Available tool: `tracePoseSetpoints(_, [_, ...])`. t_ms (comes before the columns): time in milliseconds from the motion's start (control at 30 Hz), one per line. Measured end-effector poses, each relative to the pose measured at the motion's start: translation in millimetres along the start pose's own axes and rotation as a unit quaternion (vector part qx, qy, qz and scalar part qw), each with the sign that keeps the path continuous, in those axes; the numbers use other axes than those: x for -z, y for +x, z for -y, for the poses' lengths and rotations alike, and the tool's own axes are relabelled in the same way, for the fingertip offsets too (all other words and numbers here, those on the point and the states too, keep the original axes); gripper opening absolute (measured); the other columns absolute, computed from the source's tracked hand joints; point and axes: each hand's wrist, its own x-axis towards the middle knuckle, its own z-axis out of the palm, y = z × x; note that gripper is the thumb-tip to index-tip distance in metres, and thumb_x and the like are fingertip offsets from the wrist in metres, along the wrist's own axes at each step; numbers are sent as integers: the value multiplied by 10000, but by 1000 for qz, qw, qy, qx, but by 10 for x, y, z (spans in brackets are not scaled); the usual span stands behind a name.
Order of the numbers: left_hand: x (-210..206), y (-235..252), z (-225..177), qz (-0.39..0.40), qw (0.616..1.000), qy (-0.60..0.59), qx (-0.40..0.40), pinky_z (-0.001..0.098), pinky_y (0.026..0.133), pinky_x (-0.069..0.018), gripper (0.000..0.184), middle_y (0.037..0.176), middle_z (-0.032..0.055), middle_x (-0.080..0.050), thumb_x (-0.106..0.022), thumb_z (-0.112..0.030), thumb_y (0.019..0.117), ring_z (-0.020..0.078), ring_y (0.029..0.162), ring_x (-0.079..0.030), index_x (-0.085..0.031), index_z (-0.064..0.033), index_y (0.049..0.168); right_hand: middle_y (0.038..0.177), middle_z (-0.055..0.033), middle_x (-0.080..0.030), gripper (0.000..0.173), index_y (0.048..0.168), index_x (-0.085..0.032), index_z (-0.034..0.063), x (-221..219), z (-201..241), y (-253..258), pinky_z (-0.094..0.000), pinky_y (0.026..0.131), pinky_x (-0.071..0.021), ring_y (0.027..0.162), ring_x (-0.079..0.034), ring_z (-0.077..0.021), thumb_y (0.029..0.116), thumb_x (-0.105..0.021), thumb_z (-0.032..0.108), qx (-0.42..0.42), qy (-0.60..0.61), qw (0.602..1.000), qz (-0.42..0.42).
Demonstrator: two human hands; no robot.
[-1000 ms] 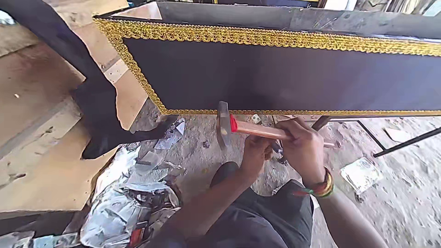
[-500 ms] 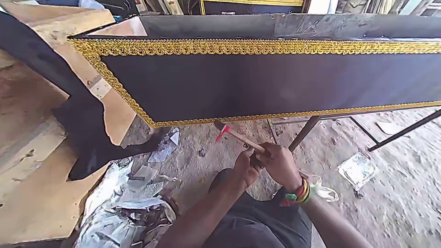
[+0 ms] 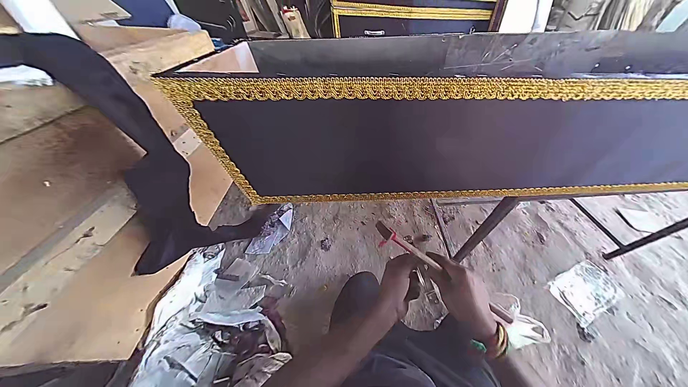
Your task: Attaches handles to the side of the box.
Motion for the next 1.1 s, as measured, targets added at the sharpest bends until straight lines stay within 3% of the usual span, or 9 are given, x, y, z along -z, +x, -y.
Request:
tracePoseSetpoints(67, [49, 19, 11, 20, 996, 38, -73, 198, 384, -319, 214, 559, -15, -479, -618, -175, 1019, 42, 402, -366, -634, -61, 838, 959, -56, -760, 291, 1179, -771, 222, -84, -101, -69, -589, 660, -553, 776, -722, -275, 948, -618, 313, -6, 35, 998, -57])
tracePoseSetpoints(200, [-60, -88, -210, 41, 990, 91, -101, 192, 388, -332, 76, 590, -7, -529, -700, -81, 953, 39, 411, -380, -688, -32, 896, 991, -86, -738, 315, 1080, -763, 60, -68, -306, -122, -465, 707, -571, 817, -699, -196, 970, -614, 315, -28, 144, 960, -239])
tracePoseSetpoints(300, [-319, -139, -442, 64, 984, 98, -132, 193, 395, -357, 42, 710, 26, -638, -707, -3, 912, 38, 442, -422, -703, -22, 950, 945, -19, -747, 209, 1071, -711, -21, 83, -431, -156, -246, 708, -600, 806, -702, -46, 958, -657, 146, -62, 286, 892, -343])
tracePoseSetpoints(367, [-544, -126, -591, 89, 977, 93, -172, 188, 409, -388, 114, 760, 29, -647, -658, 3, 927, 35, 458, -444, -682, -16, 1037, 883, 17, -746, 180, 1098, -690, -26, 185, -507, -192, -222, 654, -606, 756, -707, -44, 938, -632, 34, -75, 376, 842, -380])
tracePoseSetpoints(433, [-822, -45, -726, 93, 971, 43, -217, 185, 411, -390, 47, 635, -4, -546, -616, 12, 947, 35, 436, -420, -636, -30, 951, 821, 34, -732, 167, 1090, -688, -6, 248, -556, -237, -221, 598, -597, 698, -699, -55, 940, -622, 24, -93, 413, 815, -396])
tracePoseSetpoints(500, [-1078, 99, -816, 89, 961, -29, -259, 196, 412, -383, 90, 525, -35, -440, -596, 28, 955, 44, 404, -392, -622, -44, 906, 796, 36, -727, 144, 1078, -685, 9, 234, -580, -305, -219, 568, -589, 659, -690, -58, 949, -628, 36, -100, 426, 808, -395])
tracePoseSetpoints(700, [-1453, 352, -946, 120, 938, -119, -302, 160, 355, -307, 149, 519, -51, -403, -624, -39, 989, 23, 367, -324, -703, -71, 1111, 794, 31, -735, 131, 1034, -709, 29, 22, -526, -582, -212, 561, -576, 620, -668, -55, 922, -641, 28, -97, 460, 813, -343])
tracePoseSetpoints(967, [-1518, 423, -961, 103, 943, -106, -299, 166, 379, -344, 89, 612, -24, -533, -622, -48, 996, 25, 402, -374, -683, -101, 1035, 825, 116, -734, 214, 1041, -730, 105, -166, -377, -938, -190, 664, -579, 712, -674, 3, 908, -639, -36, -83, 470, 845, -240])
tracePoseSetpoints(1100, [-1521, 480, -909, 70, 937, -85, -331, 170, 395, -334, 63, 633, 27, -584, -669, -39, 971, 30, 412, -389, -655, -58, 913, 742, 74, -713, 195, 1042, -720, 80, -298, -386, -1051, -217, 549, -553, 585, -630, -31, 921, -613, -30, -89, 503, 844, -163])
